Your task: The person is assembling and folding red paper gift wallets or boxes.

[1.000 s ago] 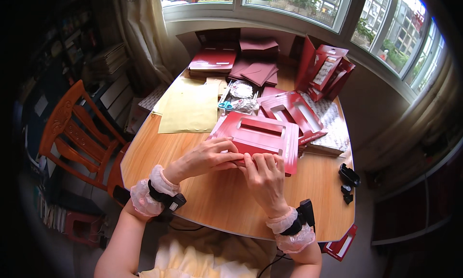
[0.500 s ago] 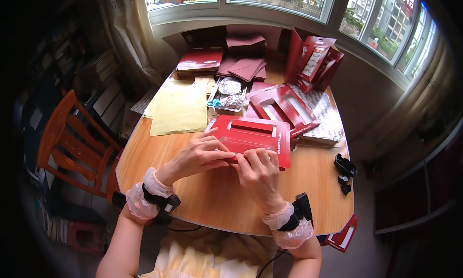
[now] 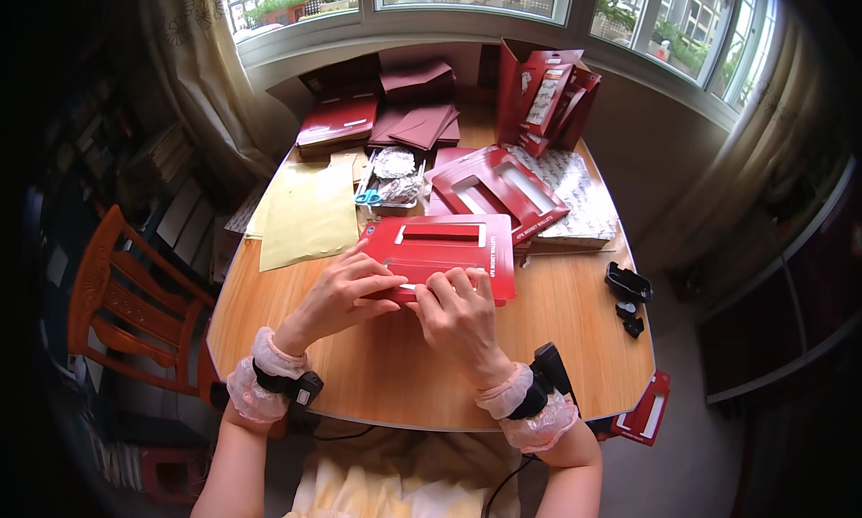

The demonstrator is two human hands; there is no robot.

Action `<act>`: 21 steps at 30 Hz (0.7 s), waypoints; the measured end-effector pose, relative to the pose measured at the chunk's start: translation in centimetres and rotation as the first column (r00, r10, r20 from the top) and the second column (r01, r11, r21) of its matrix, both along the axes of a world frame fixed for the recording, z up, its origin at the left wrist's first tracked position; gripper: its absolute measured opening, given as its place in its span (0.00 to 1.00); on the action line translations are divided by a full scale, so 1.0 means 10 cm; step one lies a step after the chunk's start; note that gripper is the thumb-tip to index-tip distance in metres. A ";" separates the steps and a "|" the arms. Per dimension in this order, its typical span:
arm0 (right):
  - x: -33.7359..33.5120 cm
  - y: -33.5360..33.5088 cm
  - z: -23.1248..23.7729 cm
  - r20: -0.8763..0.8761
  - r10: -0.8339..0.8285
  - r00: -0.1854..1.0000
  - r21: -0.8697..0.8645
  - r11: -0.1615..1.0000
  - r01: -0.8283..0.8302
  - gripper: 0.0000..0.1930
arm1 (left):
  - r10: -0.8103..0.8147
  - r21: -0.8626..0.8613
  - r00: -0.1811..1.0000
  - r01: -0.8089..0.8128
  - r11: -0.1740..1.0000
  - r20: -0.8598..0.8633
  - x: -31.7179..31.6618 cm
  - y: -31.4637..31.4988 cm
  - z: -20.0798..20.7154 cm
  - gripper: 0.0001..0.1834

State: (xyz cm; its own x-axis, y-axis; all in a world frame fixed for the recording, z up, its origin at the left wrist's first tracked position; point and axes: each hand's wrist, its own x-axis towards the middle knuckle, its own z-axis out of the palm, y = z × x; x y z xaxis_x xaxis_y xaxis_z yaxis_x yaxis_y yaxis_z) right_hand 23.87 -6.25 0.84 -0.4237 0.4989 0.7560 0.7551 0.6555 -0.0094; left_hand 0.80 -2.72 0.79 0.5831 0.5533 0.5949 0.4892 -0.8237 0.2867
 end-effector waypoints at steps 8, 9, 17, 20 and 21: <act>0.08 0.03 -0.03 -0.078 0.000 0.997 -0.046 0.999 -0.003 0.11 | 0.032 -0.042 0.998 -0.035 0.999 -0.060 -0.08 0.04 0.00 0.17; 0.08 0.03 -0.03 -0.079 0.005 0.997 -0.046 0.999 -0.009 0.11 | 0.038 -0.043 0.997 -0.040 0.998 -0.061 -0.10 0.03 -0.01 0.17; 0.05 0.02 0.00 -0.054 -0.028 0.998 -0.128 0.991 0.021 0.15 | 0.042 0.030 0.995 -0.040 0.999 -0.094 -0.08 0.06 -0.07 0.14; 0.01 0.02 -0.01 -0.010 0.010 1.000 -0.136 0.991 -0.011 0.16 | 0.029 0.094 0.993 -0.018 0.995 -0.118 -0.03 0.06 -0.08 0.12; 0.00 0.03 -0.01 -0.010 0.011 1.000 -0.137 0.991 -0.012 0.16 | 0.029 0.093 0.993 -0.018 0.996 -0.118 -0.02 0.06 -0.08 0.12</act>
